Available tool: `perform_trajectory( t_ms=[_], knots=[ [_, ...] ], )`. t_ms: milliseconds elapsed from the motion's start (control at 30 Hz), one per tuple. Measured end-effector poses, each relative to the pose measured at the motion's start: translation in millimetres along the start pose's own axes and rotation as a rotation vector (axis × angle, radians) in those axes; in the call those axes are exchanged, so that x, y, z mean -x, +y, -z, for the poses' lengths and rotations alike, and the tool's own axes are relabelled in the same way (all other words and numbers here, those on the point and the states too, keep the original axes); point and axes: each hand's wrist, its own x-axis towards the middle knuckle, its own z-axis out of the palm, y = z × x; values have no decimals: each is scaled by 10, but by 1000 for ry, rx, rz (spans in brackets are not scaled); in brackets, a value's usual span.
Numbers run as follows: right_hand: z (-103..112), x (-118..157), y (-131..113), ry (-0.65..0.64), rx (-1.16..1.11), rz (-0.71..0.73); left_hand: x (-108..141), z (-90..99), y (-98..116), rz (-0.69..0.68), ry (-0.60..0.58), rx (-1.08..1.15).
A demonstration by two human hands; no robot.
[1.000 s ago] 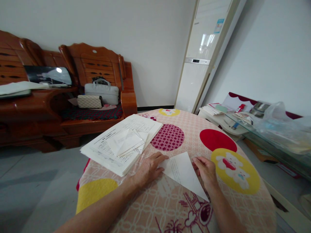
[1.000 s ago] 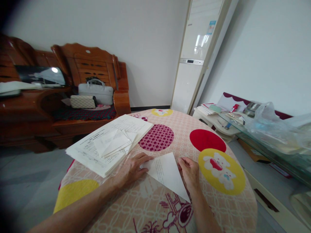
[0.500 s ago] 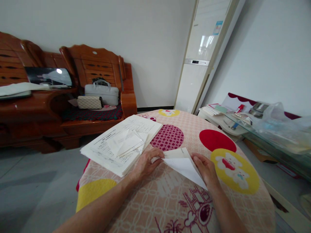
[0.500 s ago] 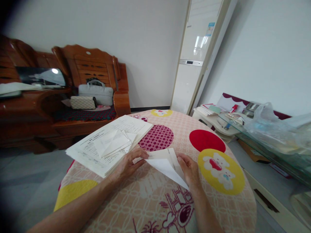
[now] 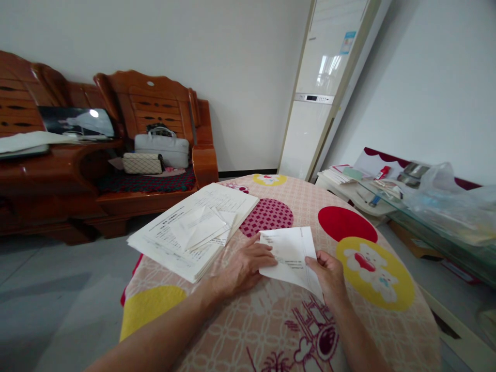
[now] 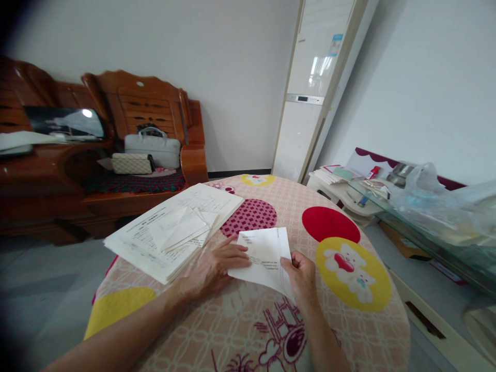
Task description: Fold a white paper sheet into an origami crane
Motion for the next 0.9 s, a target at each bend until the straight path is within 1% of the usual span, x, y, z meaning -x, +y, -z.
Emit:
perform_trajectory(
  t_ms=[100,167,233,300,400,467,533,633,667,700,800,900],
  knots=[
    [-26,15,11,8,-51,-34,11,-23,25,-55,-104,52],
    [20,5,32,-33,-33,-50,53,-32,-39,-77,-151,91],
    [102,-16,57,-79,42,-13,116,-41,-142,-84,-166,126],
    [188,-39,77,-118,156,110,181,-57,-250,-80,-150,156],
    [267,-60,85,-176,421,422,235,-79,-357,-57,-120,223],
    [273,-63,68,-209,613,611,228,-73,-380,-15,-170,279],
    [251,-58,29,-200,772,744,200,-46,-379,26,-209,346],
    [185,-31,-55,-143,952,890,156,16,-378,87,-199,445],
    [159,-17,-83,-142,996,931,147,37,-383,106,-193,473],
    [135,-1,-107,-158,1028,968,141,59,-391,123,-189,497],
    [97,49,-143,-263,1062,1055,144,119,-422,151,-175,530],
    [159,81,-138,-349,1106,1051,166,170,-427,145,-182,464]
  ],
)
